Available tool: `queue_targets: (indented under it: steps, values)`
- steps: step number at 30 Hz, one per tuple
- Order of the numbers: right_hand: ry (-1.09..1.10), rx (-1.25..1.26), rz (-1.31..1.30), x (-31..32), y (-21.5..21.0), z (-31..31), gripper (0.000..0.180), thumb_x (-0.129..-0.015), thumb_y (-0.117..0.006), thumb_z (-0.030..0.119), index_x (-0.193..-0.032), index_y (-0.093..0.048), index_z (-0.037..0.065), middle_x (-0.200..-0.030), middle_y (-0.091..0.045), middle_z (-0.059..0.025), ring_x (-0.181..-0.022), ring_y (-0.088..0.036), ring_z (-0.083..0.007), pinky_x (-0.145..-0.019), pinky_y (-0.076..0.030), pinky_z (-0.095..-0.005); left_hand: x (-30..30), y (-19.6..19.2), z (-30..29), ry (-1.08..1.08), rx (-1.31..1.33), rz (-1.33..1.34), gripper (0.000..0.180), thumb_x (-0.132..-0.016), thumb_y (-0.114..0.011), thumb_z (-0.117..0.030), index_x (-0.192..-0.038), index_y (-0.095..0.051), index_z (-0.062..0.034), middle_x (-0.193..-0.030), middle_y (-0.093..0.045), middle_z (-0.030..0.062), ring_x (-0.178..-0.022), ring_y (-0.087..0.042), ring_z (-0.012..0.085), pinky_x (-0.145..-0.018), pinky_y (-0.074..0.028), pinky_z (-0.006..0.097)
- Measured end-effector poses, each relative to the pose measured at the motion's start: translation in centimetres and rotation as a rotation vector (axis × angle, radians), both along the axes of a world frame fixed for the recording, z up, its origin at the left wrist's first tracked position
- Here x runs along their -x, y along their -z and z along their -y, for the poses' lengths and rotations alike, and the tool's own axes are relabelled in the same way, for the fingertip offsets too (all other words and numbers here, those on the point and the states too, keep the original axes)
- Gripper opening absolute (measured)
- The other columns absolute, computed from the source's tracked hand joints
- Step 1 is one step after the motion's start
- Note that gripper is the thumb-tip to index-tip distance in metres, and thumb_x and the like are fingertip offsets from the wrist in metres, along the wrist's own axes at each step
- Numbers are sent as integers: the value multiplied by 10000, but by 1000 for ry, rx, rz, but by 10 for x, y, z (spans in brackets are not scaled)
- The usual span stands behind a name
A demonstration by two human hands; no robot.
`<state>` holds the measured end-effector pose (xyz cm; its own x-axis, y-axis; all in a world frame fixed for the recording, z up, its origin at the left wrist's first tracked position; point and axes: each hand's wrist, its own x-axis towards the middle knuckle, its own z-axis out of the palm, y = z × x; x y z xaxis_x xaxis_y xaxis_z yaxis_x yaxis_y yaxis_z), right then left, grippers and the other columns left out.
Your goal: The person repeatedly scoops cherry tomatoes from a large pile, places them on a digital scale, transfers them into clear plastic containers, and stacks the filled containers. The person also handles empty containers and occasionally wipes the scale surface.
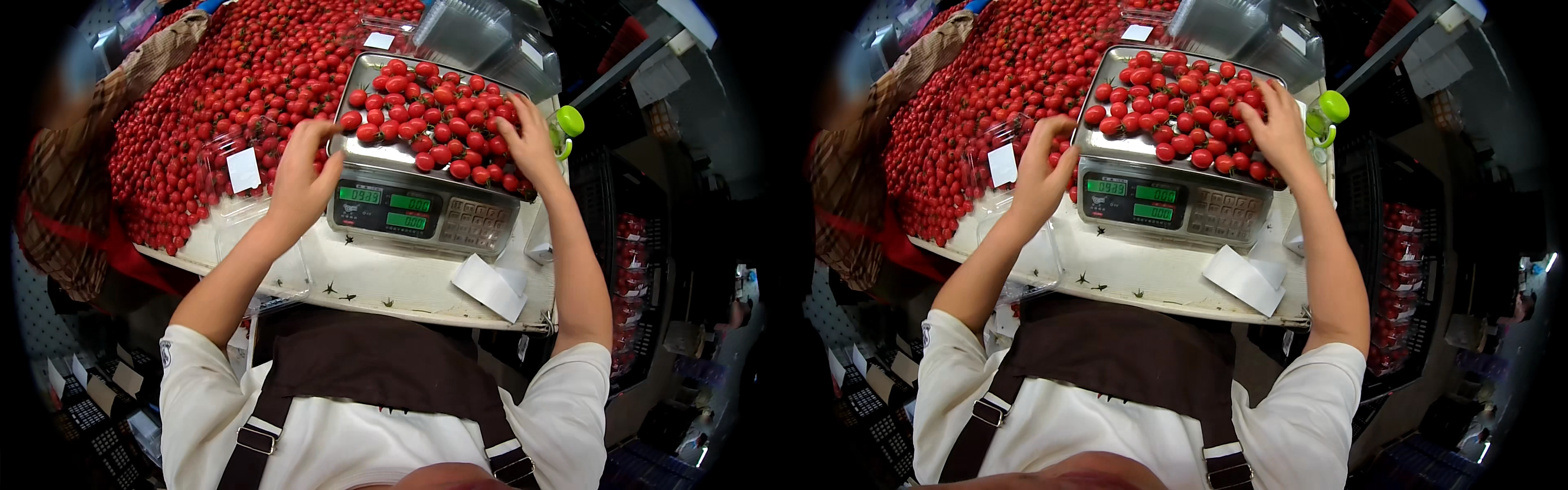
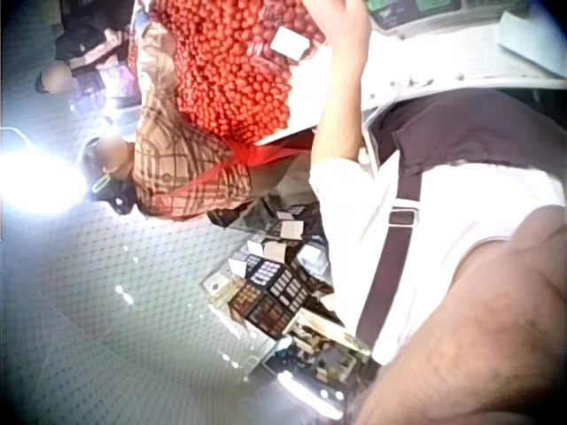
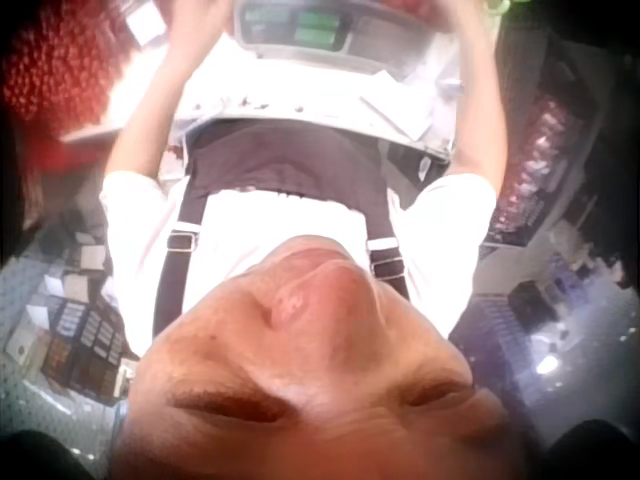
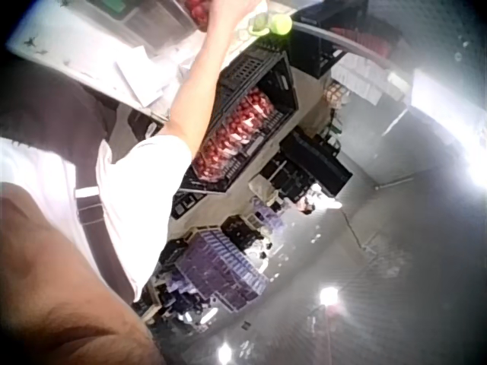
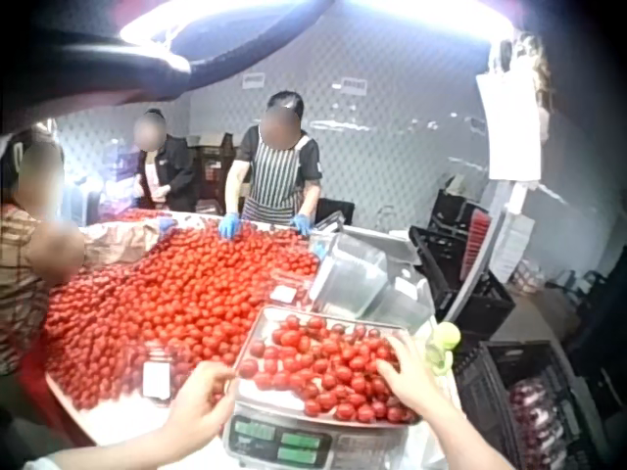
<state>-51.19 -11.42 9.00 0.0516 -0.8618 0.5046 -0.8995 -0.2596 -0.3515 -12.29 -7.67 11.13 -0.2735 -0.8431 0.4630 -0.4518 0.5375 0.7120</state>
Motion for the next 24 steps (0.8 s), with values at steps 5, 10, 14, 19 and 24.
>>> queue_targets:
  steps: [5,10,14,19,24]
  values:
    - [-19,-46,-113,-75,-6,5,669,-856,-717,493,-1415,-561,161,-1482,-439,-273,-1351,-440,-438,-1093,-383,-542,64,-3,77,56,179,157,375,-955,-625,-217,-1268,-582,-15,-1273,-574,166,-1210,-553,335,-1027,-436,400]
    - [-206,-46,-147,-95,-11,-4,623,-833,-746,419,-1372,-570,161,-1462,-460,-252,-1309,-481,-421,-1034,-438,-539,107,9,127,4,236,461,421,-978,-593,-397,-1330,-613,-167,-1443,-503,139,-1343,-461,357,-1066,-421,484]
    - [-237,-25,-193,-62,-17,-15,491,-825,-744,330,-1276,-638,167,-1298,-577,-151,-1194,-541,-359,-979,-467,-507,101,14,136,-2,258,654,362,-958,-616,-406,-1251,-658,-197,-1398,-532,96,-1292,-473,369,-1009,-461,500]
    - [-150,-1,-127,-34,-18,-12,383,-835,-728,212,-1201,-638,141,-1064,-597,-125,-1051,-578,-338,-867,-534,-445,87,10,128,5,276,659,324,-940,-644,-379,-1189,-664,-173,-1287,-570,91,-1143,-522,385,-937,-494,494]
    - [-83,-42,-228,-52,-17,-12,362,-842,-744,236,-1172,-625,145,-1057,-607,-116,-1024,-586,-352,-810,-569,-461,82,10,123,4,257,688,348,-953,-635,-390,-1220,-657,-167,-1356,-541,127,-1164,-516,403,-979,-482,504]
